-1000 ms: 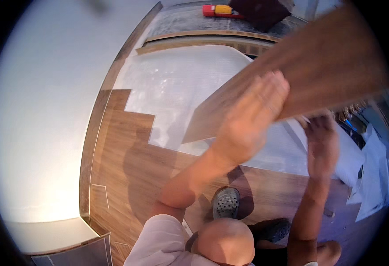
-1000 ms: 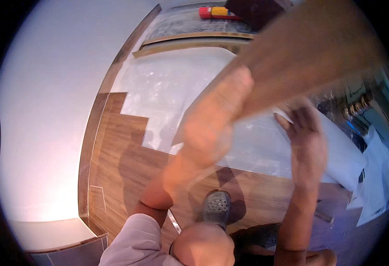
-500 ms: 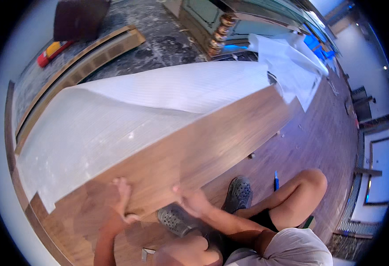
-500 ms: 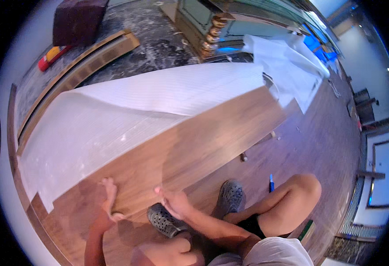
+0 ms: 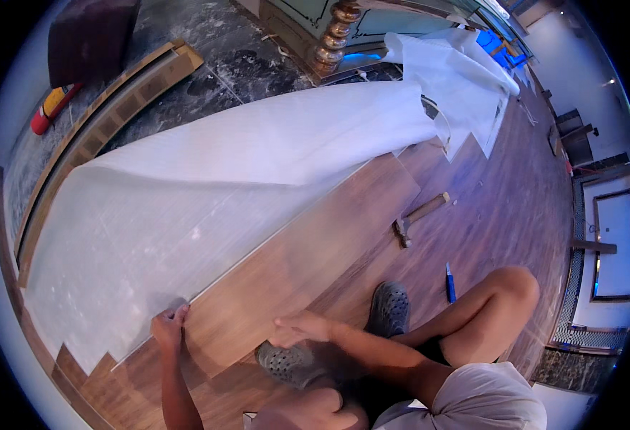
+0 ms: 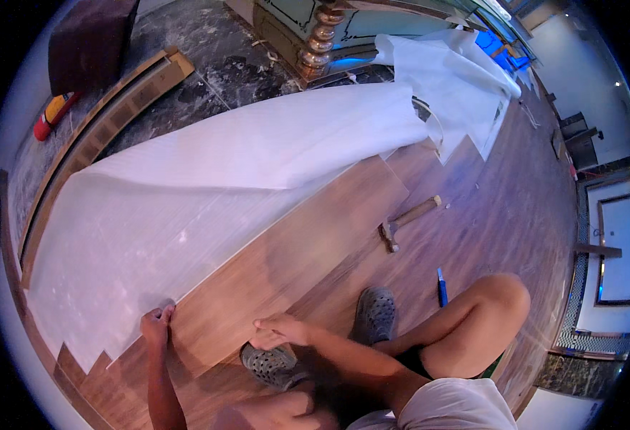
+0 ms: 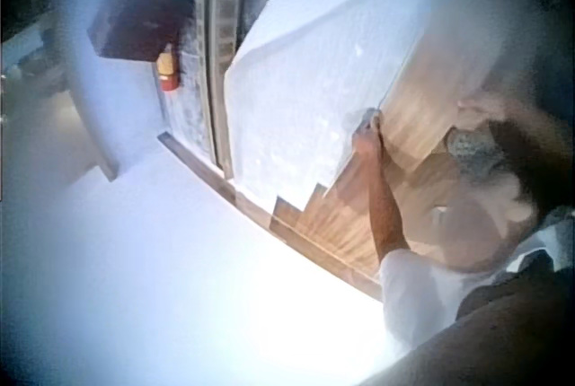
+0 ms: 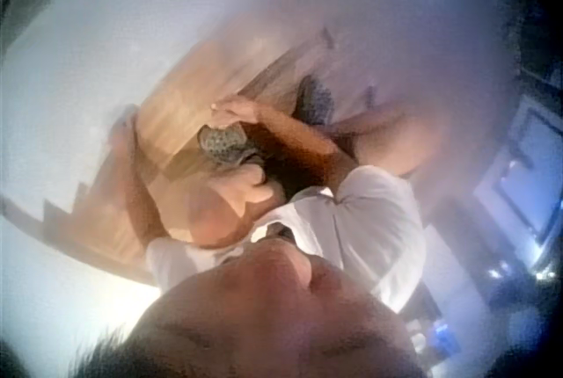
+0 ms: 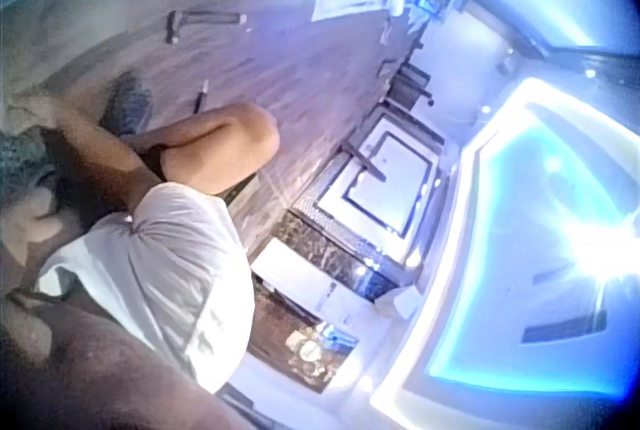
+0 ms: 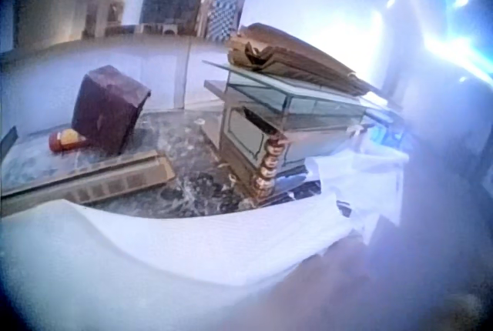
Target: The person installs floor planks, using a utility knife to cut underlayment, positioning a plank, and hammering it into place.
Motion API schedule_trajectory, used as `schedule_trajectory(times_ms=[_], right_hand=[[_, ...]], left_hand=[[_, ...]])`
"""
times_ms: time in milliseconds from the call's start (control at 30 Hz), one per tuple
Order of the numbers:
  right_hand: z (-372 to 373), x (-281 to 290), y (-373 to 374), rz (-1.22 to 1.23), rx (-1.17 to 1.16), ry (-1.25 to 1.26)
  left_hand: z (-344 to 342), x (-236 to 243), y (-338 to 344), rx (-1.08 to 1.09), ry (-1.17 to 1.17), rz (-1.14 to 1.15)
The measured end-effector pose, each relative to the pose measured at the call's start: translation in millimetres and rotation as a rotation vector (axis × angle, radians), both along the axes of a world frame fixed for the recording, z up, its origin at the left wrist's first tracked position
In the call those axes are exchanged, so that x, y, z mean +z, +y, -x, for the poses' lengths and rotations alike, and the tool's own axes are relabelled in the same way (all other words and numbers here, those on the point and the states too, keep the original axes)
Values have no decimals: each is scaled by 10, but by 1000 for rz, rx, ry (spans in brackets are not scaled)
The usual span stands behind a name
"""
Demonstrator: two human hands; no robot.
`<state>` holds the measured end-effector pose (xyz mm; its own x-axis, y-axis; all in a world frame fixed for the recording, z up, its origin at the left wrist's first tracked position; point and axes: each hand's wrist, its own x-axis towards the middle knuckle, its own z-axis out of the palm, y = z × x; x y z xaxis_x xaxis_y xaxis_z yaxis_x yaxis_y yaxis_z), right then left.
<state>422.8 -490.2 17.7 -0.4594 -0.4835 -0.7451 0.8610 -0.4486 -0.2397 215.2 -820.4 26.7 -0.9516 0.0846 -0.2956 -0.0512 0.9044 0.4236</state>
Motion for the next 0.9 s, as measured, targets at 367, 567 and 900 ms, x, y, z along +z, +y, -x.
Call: schedule_trajectory(times_ms=[367, 567, 900], right_hand=[[2678, -177, 2523, -1163, 424, 476], [3915, 262, 3027, -2264, 86, 1284], [3120, 326, 707, -1260, 1223, 971]], left_hand=[[232, -466, -462, 117, -76, 56], [282, -372, -620, 216, -234, -61], [775, -176, 62, -39, -211, -27]])
